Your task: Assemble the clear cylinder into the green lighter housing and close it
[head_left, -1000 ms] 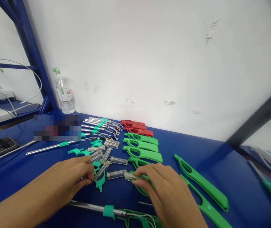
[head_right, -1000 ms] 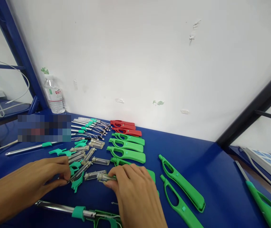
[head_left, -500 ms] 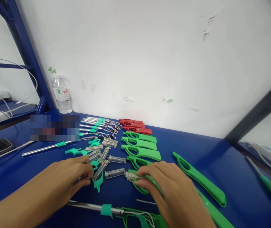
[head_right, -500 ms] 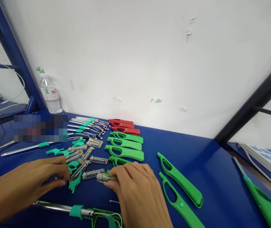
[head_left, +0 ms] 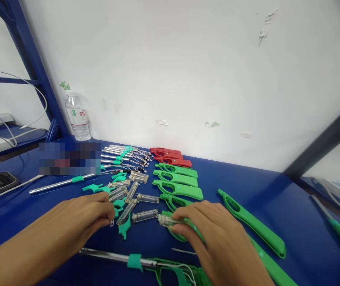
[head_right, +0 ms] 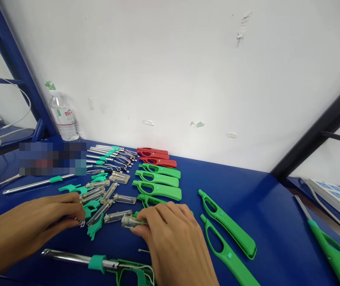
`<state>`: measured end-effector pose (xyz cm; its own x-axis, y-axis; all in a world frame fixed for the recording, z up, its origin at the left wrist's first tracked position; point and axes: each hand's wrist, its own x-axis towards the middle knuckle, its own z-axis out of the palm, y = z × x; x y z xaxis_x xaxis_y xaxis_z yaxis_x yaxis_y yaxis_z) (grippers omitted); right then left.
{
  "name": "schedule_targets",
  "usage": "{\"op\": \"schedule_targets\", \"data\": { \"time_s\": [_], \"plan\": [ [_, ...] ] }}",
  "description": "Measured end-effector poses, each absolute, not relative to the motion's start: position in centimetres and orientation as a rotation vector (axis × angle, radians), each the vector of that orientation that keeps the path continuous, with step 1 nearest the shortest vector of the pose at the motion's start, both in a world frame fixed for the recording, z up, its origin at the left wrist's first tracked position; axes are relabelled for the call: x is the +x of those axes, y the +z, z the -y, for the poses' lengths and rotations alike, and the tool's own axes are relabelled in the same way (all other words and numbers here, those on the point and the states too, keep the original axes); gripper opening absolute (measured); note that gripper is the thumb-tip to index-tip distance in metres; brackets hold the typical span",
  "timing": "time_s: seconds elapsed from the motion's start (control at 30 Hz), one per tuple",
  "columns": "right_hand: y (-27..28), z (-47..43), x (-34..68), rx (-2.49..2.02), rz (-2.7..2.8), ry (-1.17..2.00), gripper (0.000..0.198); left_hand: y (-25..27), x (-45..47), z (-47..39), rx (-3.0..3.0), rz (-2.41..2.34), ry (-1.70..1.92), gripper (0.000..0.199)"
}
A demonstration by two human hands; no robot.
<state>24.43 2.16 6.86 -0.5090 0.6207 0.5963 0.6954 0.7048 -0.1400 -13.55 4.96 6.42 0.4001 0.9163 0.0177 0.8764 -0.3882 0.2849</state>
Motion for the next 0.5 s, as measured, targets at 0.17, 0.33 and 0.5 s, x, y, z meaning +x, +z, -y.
{"op": "schedule_targets", "data": {
  "time_s": [0.17, 0.33, 0.5],
  "plan": [
    [8.1, -2.6, 22.8, -1.078, 2.261, -0.301, 0.027, 6.2, -13.3, -5.1, 2.331, -1.564, 0.159, 0.032],
    [9.6, -3.3, 21.1, -1.121, 2.231, -0.360, 0.037, 6.1, -13.5, -5.2, 2.323, -1.554, 0.134, 0.034],
    [9.5, -3.2, 20.9, -1.123, 2.239, -0.349, 0.040, 6.4, -13.6, -4.9, 2.414, -1.540, 0.214, 0.034]
  ]
}}
